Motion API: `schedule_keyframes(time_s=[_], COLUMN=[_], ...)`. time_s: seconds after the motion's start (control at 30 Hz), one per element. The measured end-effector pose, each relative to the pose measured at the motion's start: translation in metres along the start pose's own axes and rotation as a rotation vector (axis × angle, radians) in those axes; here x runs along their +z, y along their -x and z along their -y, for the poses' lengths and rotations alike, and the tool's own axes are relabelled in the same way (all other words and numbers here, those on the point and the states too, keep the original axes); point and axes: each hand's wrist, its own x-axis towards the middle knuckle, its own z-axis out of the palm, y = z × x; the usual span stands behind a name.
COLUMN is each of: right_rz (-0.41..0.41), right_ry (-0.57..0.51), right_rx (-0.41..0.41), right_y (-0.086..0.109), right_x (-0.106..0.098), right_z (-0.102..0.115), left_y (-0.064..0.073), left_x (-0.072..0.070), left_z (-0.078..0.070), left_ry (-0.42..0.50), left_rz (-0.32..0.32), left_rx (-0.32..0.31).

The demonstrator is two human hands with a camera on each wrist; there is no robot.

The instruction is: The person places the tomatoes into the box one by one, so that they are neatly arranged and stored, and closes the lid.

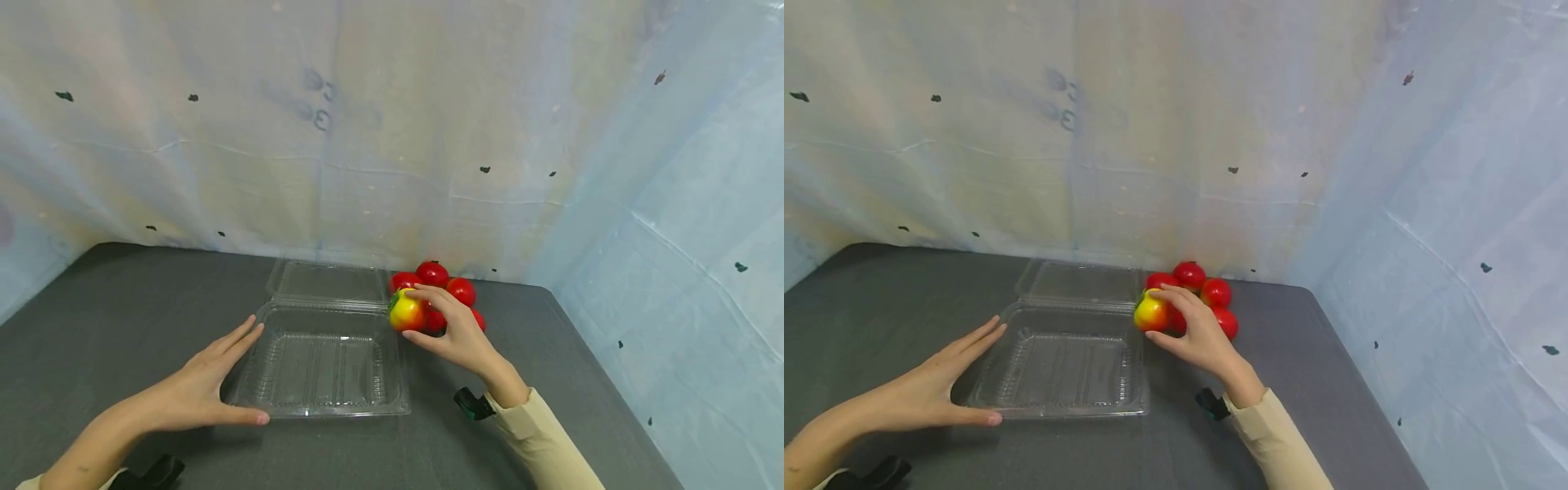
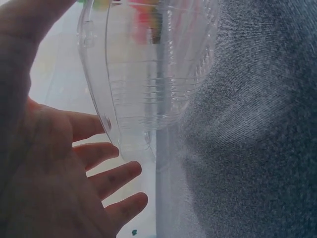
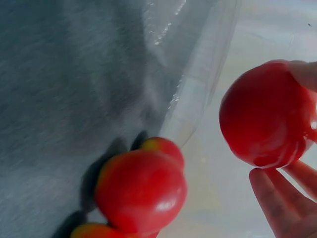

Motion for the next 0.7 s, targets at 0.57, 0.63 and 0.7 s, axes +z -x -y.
schedule_keyframes(time_s=[0.57,0.63,0.7], right_rz=[0.117,0.134,0.147], right_ry=[-0.019,-0.024,-0.031], right_rx=[-0.054,-0.068,-0.087], right_y=[-0.028,-0.033,-0.039], right_x=[0.009,0.009,0.009], right_z=[0.021,0.026,0.031], left_y=[-0.002,-0.002,-0.001], left_x=[0.002,0.002,0.002], left_z=[-0.006,-0.005,-0.005], left_ry=[0.016,0.016,0.02], left_rz=[0.001,-0.001,-0.001], left_rx=[-0.019,-0.019,-0.021])
